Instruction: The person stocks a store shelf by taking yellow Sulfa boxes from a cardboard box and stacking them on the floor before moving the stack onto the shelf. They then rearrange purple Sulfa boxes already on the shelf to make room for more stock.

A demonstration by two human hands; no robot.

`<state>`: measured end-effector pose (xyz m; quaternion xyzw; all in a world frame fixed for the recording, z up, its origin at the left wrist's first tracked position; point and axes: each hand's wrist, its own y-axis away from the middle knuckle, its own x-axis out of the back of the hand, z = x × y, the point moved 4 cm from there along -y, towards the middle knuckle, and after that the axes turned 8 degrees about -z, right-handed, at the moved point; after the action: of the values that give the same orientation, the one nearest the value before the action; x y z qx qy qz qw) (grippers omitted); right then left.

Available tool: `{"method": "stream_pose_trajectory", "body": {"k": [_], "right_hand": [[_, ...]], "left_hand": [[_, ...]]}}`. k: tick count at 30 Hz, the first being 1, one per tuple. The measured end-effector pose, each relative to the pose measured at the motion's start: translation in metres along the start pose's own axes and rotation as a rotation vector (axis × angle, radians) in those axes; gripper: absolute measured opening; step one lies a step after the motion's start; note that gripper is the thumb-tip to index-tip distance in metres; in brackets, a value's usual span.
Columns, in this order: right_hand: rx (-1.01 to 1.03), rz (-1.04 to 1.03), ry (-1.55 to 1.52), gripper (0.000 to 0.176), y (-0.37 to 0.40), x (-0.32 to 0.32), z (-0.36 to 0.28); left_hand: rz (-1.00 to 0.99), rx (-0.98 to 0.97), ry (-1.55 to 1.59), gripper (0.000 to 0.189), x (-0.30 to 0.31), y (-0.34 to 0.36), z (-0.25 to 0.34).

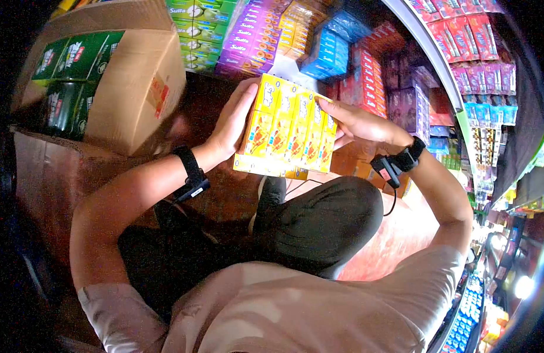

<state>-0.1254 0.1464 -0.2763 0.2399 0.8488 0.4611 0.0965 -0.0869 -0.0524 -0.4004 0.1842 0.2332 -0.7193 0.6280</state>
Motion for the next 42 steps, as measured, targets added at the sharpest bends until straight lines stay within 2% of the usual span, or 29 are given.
{"method": "stream_pose_trajectory", "body": {"k": [5, 10, 12, 15, 16, 18, 20, 22, 24, 25, 28, 32, 33, 36, 37, 38, 39, 40, 42], "right_hand": [[-0.023, -0.075, -0.058, 0.067, -0.002, 0.0, 0.009], [0.015, -0.09, -0.148, 0.064, -0.003, -0.002, 0.013], [-0.02, -0.122, -0.079, 0.066, -0.001, -0.003, 0.003], [-0.033, -0.153, 0.037, 0.073, -0.003, 0.012, -0.002], [-0.062, -0.019, 0.293, 0.076, -0.005, 0.03, -0.013], [-0.052, 0.12, 0.461, 0.076, -0.009, 0.068, -0.044], [0.325, 0.471, 1.14, 0.071, -0.029, 0.135, -0.06], [0.194, 0.57, 1.391, 0.066, -0.057, 0.185, -0.078], [0.25, 0.762, 1.346, 0.054, -0.076, 0.203, -0.096], [0.49, 0.943, 1.588, 0.055, -0.089, 0.212, -0.101], [0.362, 1.137, 1.534, 0.06, -0.114, 0.224, -0.132], [0.705, 1.351, 1.626, 0.077, -0.138, 0.257, -0.165], [0.642, 1.367, 1.624, 0.08, -0.138, 0.258, -0.175], [0.664, 1.163, 1.397, 0.084, -0.145, 0.261, -0.202], [0.643, 1.098, 1.342, 0.086, -0.148, 0.266, -0.213], [0.719, 1.073, 1.363, 0.087, -0.154, 0.272, -0.225], [0.791, 1.047, 1.376, 0.088, -0.163, 0.283, -0.23], [0.826, 1.068, 1.424, 0.086, -0.173, 0.294, -0.233], [0.857, 1.176, 1.589, 0.083, -0.194, 0.342, -0.244]], "left_hand": [[-0.024, 0.027, -0.043, 0.036, 0.006, 0.004, 0.003], [-0.022, 0.008, -0.198, 0.044, 0.007, 0.004, 0.007], [0.021, -0.077, -0.312, 0.044, 0.008, 0.001, 0.011], [0.001, -0.062, -0.359, 0.044, 0.009, -0.002, 0.014], [-0.031, -0.033, -0.32, 0.044, 0.008, -0.003, 0.013], [-0.098, 0.028, -0.243, 0.043, 0.002, -0.005, 0.019], [-0.134, 0.007, -0.235, 0.034, -0.005, -0.005, 0.028], [-0.162, -0.006, -0.316, 0.029, -0.008, -0.005, 0.034], [-0.162, 0.073, -0.196, 0.024, -0.007, -0.003, 0.03], [-0.173, 0.112, -0.151, 0.024, -0.006, -0.003, 0.027], [-0.192, 0.204, -0.085, 0.026, -0.004, -0.006, 0.033], [-0.18, 0.252, -0.114, 0.034, 0.007, -0.015, 0.032], [-0.12, 0.156, -0.057, 0.043, 0.005, -0.017, 0.032], [-0.173, 0.205, -0.007, 0.047, 0.008, -0.016, 0.022], [-0.158, 0.154, -0.076, 0.049, 0.008, -0.017, 0.023], [-0.154, 0.141, 0.005, 0.053, 0.007, -0.018, 0.019], [-0.195, 0.194, -0.052, 0.055, 0.01, -0.017, 0.021], [-0.238, 0.252, -0.11, 0.057, 0.013, -0.016, 0.023], [-0.218, 0.158, -0.227, 0.062, 0.015, -0.017, 0.024]]}}
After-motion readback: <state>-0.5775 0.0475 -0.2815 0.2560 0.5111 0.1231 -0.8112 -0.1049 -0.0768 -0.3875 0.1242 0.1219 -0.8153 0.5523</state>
